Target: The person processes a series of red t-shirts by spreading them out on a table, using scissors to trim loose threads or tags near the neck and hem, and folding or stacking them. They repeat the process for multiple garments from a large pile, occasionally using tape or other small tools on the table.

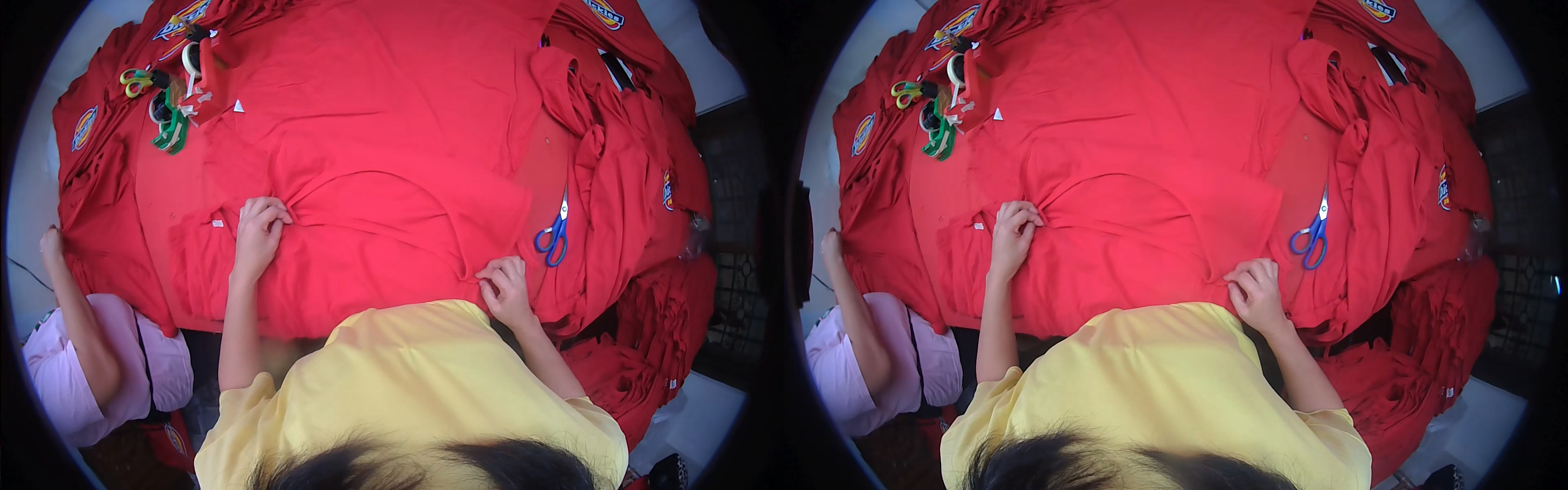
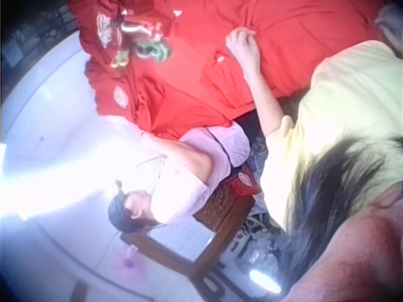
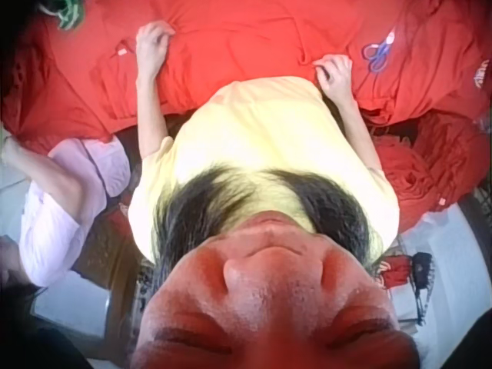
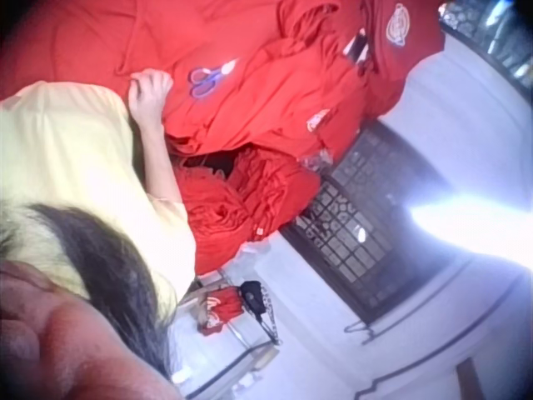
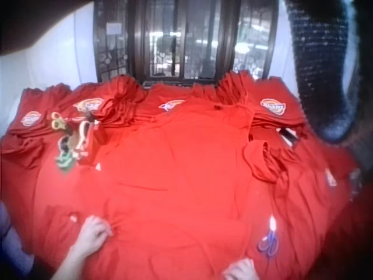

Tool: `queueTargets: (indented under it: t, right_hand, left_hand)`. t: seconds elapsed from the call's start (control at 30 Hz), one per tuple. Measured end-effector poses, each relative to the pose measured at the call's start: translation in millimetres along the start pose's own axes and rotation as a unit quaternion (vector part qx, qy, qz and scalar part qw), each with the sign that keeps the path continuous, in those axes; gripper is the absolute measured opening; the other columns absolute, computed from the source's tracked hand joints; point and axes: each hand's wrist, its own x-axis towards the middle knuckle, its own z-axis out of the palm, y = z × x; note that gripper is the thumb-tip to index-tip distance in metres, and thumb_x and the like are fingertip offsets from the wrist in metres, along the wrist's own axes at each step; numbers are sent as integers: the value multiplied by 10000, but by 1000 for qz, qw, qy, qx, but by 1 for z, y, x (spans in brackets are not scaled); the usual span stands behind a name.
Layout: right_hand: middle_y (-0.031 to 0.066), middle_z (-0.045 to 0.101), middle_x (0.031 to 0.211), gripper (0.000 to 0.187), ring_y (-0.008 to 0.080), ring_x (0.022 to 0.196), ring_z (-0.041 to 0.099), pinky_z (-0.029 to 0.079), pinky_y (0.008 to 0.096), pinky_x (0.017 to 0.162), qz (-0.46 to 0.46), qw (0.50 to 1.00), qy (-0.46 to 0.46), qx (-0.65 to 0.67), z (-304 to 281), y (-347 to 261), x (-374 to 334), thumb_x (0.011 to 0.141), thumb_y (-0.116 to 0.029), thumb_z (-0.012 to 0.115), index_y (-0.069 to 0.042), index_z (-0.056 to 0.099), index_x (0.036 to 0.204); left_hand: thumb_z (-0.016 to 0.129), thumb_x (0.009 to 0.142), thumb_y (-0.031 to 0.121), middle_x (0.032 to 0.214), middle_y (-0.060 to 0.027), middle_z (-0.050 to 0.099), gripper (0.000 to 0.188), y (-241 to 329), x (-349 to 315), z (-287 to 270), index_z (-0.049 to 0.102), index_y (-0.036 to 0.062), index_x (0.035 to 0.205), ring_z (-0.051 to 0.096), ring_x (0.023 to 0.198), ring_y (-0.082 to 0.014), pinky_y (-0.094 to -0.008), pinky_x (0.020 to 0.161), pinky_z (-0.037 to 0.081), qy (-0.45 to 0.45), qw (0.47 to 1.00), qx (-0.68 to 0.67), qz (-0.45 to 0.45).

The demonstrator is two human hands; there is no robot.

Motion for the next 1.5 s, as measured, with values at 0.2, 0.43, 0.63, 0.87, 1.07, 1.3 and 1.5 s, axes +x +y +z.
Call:
queueTargets:
  t: [0.2, 0.43, 0.63, 0.87, 1.07, 1.3, 1.5]
  right_hand:
    - [170, 511, 1100, 260, 344, 990, 501, 415, 435, 868, 29, 995, 93, 33, 9, 10, -9, 652, -2, 633, -32, 549, 896]
    - [147, 532, 1129, 189, 307, 1040, 497, 423, 373, 887, 60, 991, 108, 43, 2, 8, -6, 668, 46, 611, -26, 566, 837]
    - [108, 668, 953, 154, 144, 895, 625, 488, 268, 771, 117, 937, 245, 220, -65, 17, 119, 874, -80, 600, 27, 623, 983]
    - [187, 638, 906, 237, 362, 851, 621, 487, 416, 760, 107, 973, 202, 8, -112, 61, 129, 861, -210, 612, -19, 629, 1000]
    - [164, 604, 894, 321, 372, 808, 614, 496, 471, 675, 268, 952, -9, -150, -68, 17, -2, 844, -296, 632, -39, 538, 1013]
    - [152, 578, 922, 283, 351, 840, 590, 487, 443, 687, 301, 945, 103, -77, -43, 19, -24, 803, -200, 677, -32, 536, 981]
    - [130, 550, 965, 227, 304, 844, 559, 475, 414, 719, -14, 987, 152, 52, -53, -19, -10, 744, 3, 607, -18, 559, 965]
  left_hand:
    - [597, 728, -46, 929, -48, 611, 86, -5, 0, 5, 611, 37, 747, 529, 942, -248, -344, 864, 398, 3, 1000, -15, 2]
    - [584, 720, -84, 922, -54, 606, 119, -5, 6, 0, 596, 28, 757, 533, 935, -245, -325, 831, 419, -46, 999, -28, 1]
    - [538, 794, -36, 847, -99, 598, 101, 4, 123, -42, 608, 1, 857, 604, 830, -214, -305, 757, 470, 70, 995, -71, 25]
    - [598, 828, 107, 1041, -146, 612, 240, 115, 233, 36, 648, 65, 1059, 568, 1026, -317, -399, 889, 471, 151, 963, 104, 197]
    - [570, 861, 124, 1109, -167, 602, 244, 230, 244, 158, 659, 36, 1070, 571, 1062, -341, -419, 895, 468, -57, 980, -56, 179]
    - [594, 875, 242, 949, -161, 634, 275, 246, 266, 235, 653, 22, 1028, 624, 942, -333, -395, 833, 491, -50, 989, 33, 133]
    - [565, 865, 13, 927, -39, 651, 164, 185, 272, 160, 650, 16, 1005, 562, 795, -85, -222, 684, 448, -111, 901, -416, -52]
